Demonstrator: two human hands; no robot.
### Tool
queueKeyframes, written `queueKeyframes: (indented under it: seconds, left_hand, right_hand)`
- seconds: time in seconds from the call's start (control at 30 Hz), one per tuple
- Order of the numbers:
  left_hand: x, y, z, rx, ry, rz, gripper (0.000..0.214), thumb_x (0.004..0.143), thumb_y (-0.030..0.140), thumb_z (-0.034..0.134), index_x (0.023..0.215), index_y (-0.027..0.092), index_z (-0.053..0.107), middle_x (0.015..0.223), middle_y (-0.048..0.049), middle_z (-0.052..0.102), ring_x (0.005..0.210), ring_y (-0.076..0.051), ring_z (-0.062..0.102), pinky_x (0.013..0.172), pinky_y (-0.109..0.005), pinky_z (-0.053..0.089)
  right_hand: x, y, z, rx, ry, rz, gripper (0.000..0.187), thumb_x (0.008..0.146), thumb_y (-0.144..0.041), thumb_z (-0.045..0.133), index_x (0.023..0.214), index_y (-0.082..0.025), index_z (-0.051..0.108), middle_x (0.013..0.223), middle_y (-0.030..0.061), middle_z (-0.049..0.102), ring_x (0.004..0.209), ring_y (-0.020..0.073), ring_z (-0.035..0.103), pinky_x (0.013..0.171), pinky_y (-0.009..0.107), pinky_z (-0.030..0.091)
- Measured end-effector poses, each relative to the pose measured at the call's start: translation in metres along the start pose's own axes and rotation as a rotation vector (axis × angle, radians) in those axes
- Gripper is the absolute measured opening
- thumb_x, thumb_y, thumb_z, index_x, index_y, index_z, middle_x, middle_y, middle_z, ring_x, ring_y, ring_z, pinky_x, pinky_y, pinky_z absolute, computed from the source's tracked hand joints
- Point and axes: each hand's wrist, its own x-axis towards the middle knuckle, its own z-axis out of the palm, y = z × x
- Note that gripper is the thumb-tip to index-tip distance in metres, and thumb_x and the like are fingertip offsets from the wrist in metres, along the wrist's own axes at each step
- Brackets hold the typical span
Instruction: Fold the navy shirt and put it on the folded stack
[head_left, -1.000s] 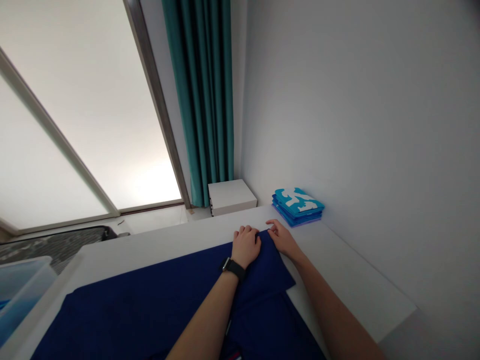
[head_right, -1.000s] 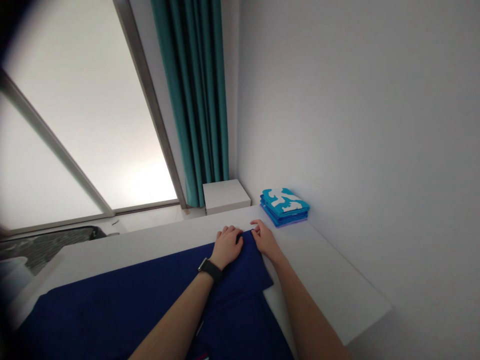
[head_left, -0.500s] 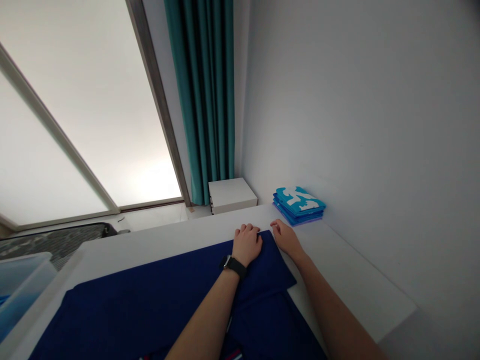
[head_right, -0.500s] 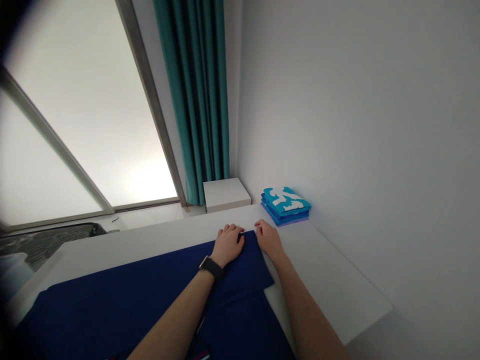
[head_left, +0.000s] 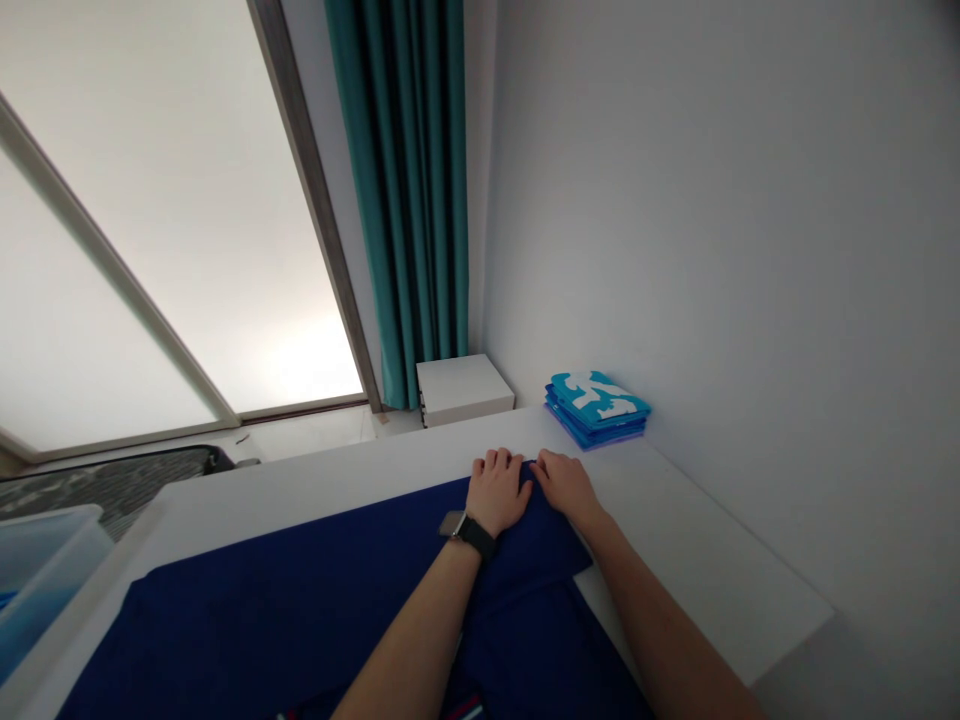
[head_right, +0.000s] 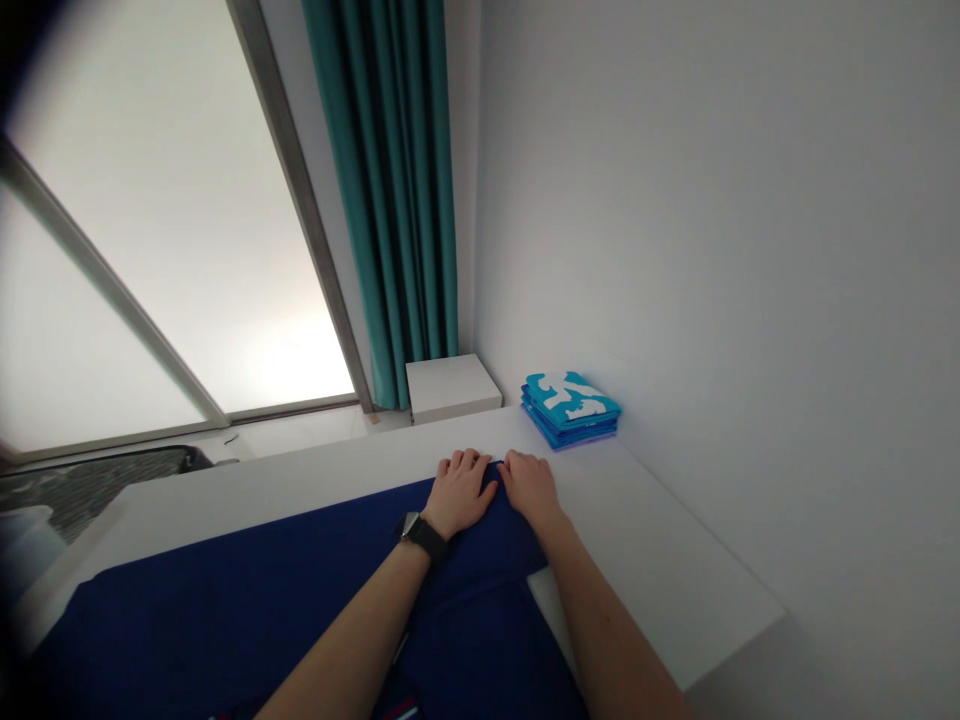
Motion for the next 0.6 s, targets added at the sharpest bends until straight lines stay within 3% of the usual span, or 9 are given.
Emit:
queueKeyframes:
  seconds: [0.33, 0.6]
  left_hand:
    - [0.006, -0.01, -0.019, -0.079, -0.124, -0.017, 0.039, 0.091, 0.036, 0.044, 0.127, 0.023, 0.054, 0.124, -0.0102, 0.058, 0.119, -0.028, 0.048, 0.098, -0.042, 0.038]
    - [0.004, 0.003, -0.036, -0.076, -0.076, 0.045, 0.038, 0.092, 0.035, 0.043, 0.126, 0.021, 0.055, 0.121, -0.0105, 0.062, 0.117, -0.029, 0.051, 0.096, -0.044, 0.039]
  right_hand:
    - [-0.001, 0.0, -0.001, -0.003, 0.001, 0.012, 0.018, 0.097, -0.028, 0.045, 0.084, -0.021, 0.057, 0.086, 0.0036, 0.069, 0.084, 0.0188, 0.063, 0.067, 0.029, 0.027]
    - [-0.001, 0.001, 0.002, -0.037, 0.03, -0.002, 0.017, 0.097, -0.026, 0.044, 0.085, -0.02, 0.055, 0.085, 0.0042, 0.069, 0.084, 0.0191, 0.063, 0.069, 0.03, 0.026]
